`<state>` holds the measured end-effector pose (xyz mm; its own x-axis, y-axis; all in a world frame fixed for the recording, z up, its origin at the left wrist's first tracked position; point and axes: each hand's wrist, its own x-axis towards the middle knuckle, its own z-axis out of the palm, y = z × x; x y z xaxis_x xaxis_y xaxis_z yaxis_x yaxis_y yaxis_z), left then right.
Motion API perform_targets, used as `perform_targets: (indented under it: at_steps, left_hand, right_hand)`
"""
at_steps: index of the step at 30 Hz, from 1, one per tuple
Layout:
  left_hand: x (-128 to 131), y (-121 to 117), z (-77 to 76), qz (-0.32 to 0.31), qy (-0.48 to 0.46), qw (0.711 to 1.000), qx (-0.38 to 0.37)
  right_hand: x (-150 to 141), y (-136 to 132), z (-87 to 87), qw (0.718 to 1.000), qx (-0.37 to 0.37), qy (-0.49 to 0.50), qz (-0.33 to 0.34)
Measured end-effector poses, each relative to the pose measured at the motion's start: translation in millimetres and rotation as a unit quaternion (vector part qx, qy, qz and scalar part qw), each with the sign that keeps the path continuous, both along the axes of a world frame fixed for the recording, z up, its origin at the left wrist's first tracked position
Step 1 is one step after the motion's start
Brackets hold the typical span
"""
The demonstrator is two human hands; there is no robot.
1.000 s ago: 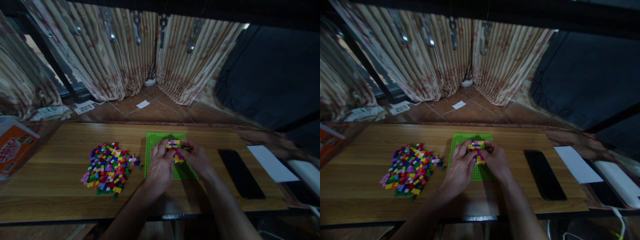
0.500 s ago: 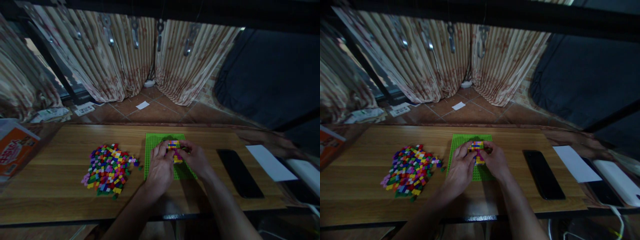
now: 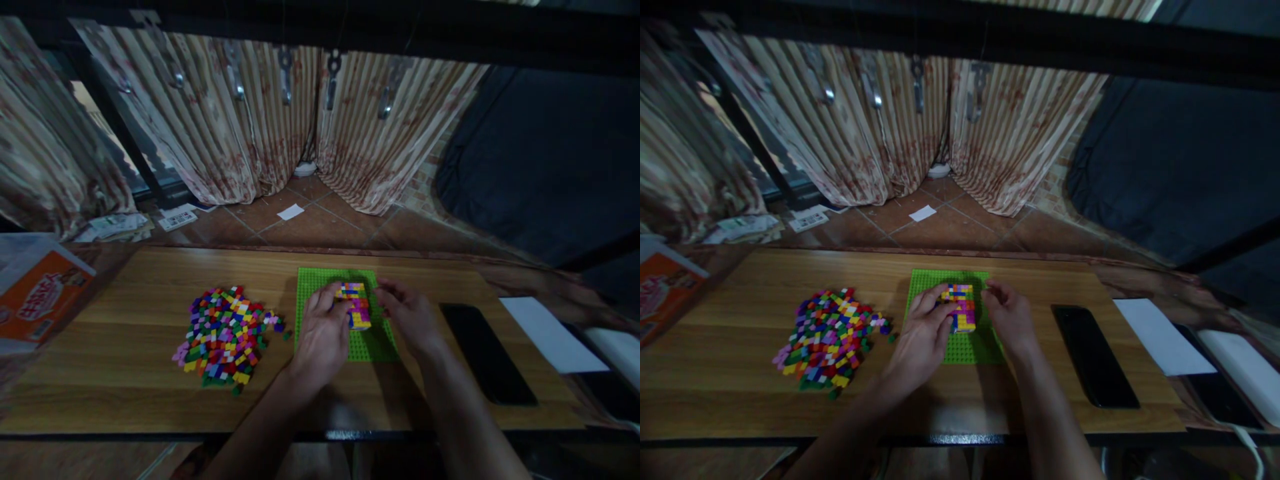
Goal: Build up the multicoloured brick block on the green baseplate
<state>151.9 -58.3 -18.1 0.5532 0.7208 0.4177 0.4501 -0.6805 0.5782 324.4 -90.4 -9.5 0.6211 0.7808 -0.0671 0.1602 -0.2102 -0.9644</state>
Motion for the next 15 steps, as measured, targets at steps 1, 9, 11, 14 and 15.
perform_targets:
  at_steps: [1,9,11,14,15]
  left_hand:
    - [-1.9,1.3,1.5,0.005,-0.009,1.000,-0.006]
    - [-33.4,28.0,14.8,0.098,-0.112,0.989,-0.014]
    - [-45.7,40.1,15.1,0.137,-0.149,0.979,-0.013]
    - [-63.7,56.8,14.6,0.191,-0.229,0.953,-0.051]
    - [-68.9,61.0,14.7,0.205,-0.255,0.942,-0.072]
  right_hand:
    - [-0.1,0.7,2.5,1.000,0.007,0.006,-0.017]
    - [-31.1,3.0,15.0,0.990,0.132,-0.024,-0.054]
    - [-46.8,0.5,15.3,0.987,0.154,-0.045,-0.008]
    - [-71.9,-3.8,13.1,0.976,0.145,-0.120,0.108]
    - [-79.7,-4.7,11.9,0.967,0.136,-0.152,0.150]
